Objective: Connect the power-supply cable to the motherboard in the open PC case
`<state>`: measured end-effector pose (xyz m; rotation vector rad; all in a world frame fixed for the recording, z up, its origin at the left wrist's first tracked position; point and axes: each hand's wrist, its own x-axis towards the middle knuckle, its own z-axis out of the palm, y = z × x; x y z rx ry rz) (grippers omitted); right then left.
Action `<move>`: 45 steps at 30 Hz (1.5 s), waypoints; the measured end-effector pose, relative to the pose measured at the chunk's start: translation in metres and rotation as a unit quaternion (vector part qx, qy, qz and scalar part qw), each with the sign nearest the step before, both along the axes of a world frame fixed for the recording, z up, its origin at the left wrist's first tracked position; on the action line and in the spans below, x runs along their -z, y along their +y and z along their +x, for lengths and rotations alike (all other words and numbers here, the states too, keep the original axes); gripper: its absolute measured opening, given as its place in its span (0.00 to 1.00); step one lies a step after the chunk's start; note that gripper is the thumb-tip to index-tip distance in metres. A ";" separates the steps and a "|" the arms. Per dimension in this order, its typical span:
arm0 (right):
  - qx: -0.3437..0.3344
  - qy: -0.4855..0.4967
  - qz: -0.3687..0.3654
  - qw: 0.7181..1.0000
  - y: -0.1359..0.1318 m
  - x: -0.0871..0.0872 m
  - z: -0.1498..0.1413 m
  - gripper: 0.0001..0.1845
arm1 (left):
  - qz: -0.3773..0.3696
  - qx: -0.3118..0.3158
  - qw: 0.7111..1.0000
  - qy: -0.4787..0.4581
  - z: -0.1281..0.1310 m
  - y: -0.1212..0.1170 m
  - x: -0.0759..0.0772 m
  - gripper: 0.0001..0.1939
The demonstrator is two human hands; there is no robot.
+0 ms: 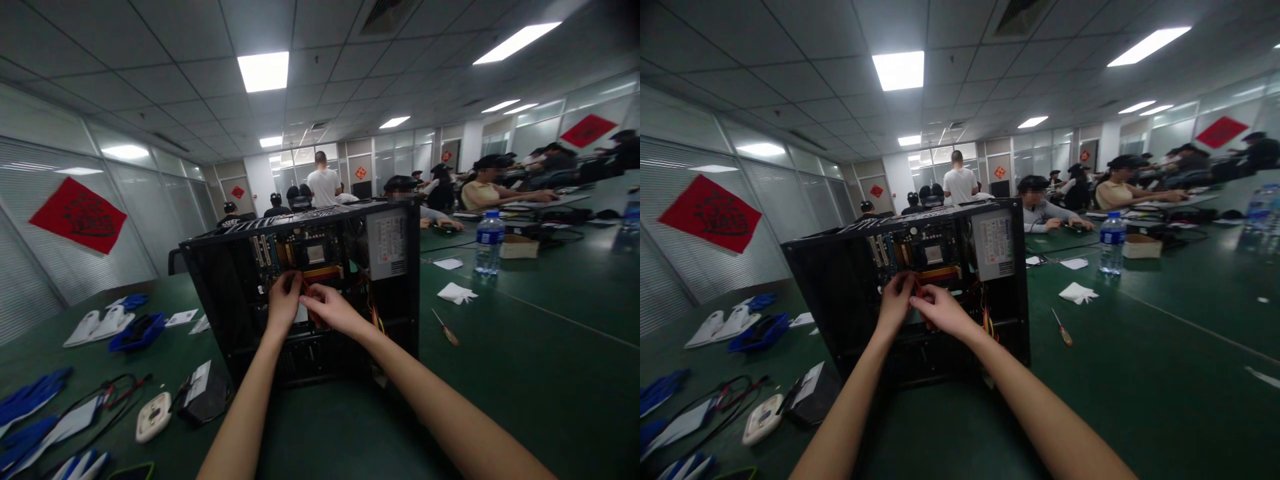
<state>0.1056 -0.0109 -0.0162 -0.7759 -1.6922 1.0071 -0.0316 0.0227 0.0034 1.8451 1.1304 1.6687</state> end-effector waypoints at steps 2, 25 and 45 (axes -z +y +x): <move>0.001 0.028 -0.006 1.000 0.002 0.000 0.001 0.16 | 0.007 0.003 1.000 -0.018 0.008 0.001 0.002 0.17; 0.061 0.199 0.008 0.978 -0.006 -0.007 0.011 0.08 | -0.033 0.093 0.995 0.004 0.019 -0.006 0.003 0.30; 0.058 0.230 0.020 0.971 -0.002 -0.001 0.009 0.28 | 0.062 0.155 0.986 0.026 0.012 -0.030 0.007 0.26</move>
